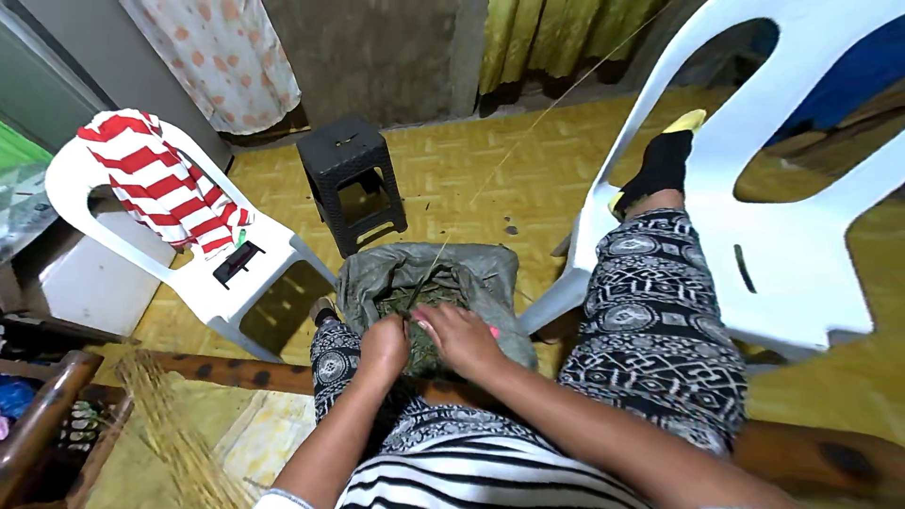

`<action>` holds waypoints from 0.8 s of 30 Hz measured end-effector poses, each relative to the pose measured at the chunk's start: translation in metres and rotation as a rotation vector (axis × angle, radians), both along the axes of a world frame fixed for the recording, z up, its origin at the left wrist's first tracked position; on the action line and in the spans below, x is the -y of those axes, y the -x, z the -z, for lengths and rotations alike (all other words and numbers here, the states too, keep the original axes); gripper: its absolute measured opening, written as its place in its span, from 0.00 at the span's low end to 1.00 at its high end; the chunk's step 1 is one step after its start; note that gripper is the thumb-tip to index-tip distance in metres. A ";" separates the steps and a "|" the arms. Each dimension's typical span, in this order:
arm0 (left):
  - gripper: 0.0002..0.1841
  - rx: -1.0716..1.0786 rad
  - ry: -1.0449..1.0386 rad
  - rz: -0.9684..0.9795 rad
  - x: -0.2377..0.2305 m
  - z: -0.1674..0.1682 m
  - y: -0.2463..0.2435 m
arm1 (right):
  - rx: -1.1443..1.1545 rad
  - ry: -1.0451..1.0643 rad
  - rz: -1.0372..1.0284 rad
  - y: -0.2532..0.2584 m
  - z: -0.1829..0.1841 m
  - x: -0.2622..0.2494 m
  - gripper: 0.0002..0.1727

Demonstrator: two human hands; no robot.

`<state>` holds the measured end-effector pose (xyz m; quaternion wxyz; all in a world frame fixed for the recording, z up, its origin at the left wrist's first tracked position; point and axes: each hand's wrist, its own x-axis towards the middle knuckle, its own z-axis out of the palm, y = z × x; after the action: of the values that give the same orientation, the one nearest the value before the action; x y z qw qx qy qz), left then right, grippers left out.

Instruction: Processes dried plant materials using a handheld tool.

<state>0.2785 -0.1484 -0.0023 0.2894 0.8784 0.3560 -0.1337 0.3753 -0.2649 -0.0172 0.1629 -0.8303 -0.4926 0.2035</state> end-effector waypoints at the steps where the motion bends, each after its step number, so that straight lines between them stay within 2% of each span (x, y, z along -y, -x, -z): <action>1: 0.21 0.007 -0.008 -0.002 0.000 0.000 0.001 | 0.040 -0.008 -0.001 0.001 0.001 0.000 0.27; 5: 0.22 0.047 -0.009 -0.013 0.001 -0.001 0.010 | 0.158 -0.058 0.046 -0.004 0.004 -0.002 0.26; 11: 0.21 0.073 0.006 -0.016 -0.001 -0.001 0.021 | 0.185 -0.019 0.170 -0.030 0.007 -0.010 0.25; 15: 0.22 0.091 0.003 -0.018 -0.003 0.000 0.022 | 0.158 0.002 0.204 -0.029 0.002 -0.012 0.26; 21: 0.22 0.102 0.034 -0.025 -0.007 0.000 0.022 | 0.217 -0.018 0.189 -0.035 0.005 -0.015 0.24; 24: 0.22 0.097 0.074 -0.026 -0.009 0.003 0.026 | 0.199 -0.068 0.287 -0.053 0.007 -0.013 0.24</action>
<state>0.2528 -0.1397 -0.0058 0.3404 0.8678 0.3478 -0.1002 0.4286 -0.2524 -0.0241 0.1688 -0.9021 -0.3893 0.0780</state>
